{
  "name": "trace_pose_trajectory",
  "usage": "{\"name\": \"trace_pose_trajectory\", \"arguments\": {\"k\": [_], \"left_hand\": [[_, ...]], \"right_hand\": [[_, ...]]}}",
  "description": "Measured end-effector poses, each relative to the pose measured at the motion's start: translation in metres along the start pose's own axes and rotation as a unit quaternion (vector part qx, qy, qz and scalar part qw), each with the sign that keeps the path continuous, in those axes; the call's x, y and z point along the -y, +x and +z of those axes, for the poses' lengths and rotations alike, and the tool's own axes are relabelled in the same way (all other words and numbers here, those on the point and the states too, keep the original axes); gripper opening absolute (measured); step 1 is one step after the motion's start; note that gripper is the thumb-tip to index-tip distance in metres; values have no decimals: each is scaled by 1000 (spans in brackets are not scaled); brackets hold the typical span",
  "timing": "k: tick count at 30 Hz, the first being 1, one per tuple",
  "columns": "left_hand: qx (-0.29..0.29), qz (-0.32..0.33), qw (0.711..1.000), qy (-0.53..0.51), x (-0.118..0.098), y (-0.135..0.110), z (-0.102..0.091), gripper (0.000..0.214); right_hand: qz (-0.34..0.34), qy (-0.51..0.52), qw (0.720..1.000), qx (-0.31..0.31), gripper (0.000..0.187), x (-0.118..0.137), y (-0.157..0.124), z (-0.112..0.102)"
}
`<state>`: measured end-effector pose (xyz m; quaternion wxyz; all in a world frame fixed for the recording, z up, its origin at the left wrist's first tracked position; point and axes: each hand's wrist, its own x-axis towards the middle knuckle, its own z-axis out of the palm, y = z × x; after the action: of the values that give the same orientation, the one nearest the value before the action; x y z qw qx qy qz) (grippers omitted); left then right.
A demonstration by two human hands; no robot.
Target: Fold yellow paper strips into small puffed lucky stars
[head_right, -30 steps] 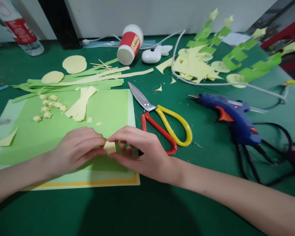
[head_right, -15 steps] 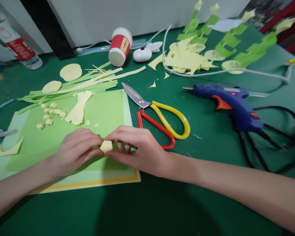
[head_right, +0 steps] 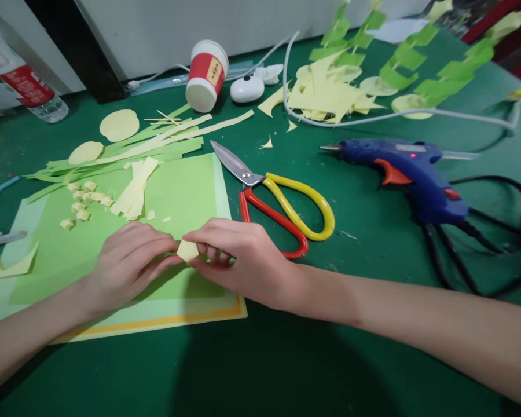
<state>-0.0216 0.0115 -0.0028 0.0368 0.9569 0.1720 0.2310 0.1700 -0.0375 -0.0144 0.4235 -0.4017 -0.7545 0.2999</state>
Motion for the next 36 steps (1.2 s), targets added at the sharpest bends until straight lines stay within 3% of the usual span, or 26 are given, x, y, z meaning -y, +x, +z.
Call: {"name": "trace_pose_trajectory", "arguments": {"k": [5, 9, 11, 15, 18, 24, 28, 36], "left_hand": [[19, -35, 999, -23, -1, 1, 2, 9], [64, -156, 973, -156, -7, 5, -2, 8], [64, -245, 933, -257, -12, 8, -5, 6], [37, -374, 816, -439, -20, 12, -8, 7], [29, -407, 776, -481, -23, 13, -7, 2], [22, -411, 781, -470, -21, 10, -6, 6], [8, -391, 787, -478, -21, 10, -5, 3], [-8, -404, 767, -498, -21, 10, -5, 2]], "right_hand": [[12, -2, 1000, -6, 20, -3, -1, 2], [12, 6, 1000, -21, 20, -3, -2, 3], [10, 8, 999, -30, 22, -1, -4, 3], [-9, -4, 999, -36, 26, 3, -5, 2], [-22, -7, 999, -31, 27, 4, -5, 2], [-22, 17, 1000, -8, 24, 6, -6, 2], [40, 79, 996, 0, 23, 9, -4, 2], [134, 188, 973, -27, 19, 15, -5, 4]]}}
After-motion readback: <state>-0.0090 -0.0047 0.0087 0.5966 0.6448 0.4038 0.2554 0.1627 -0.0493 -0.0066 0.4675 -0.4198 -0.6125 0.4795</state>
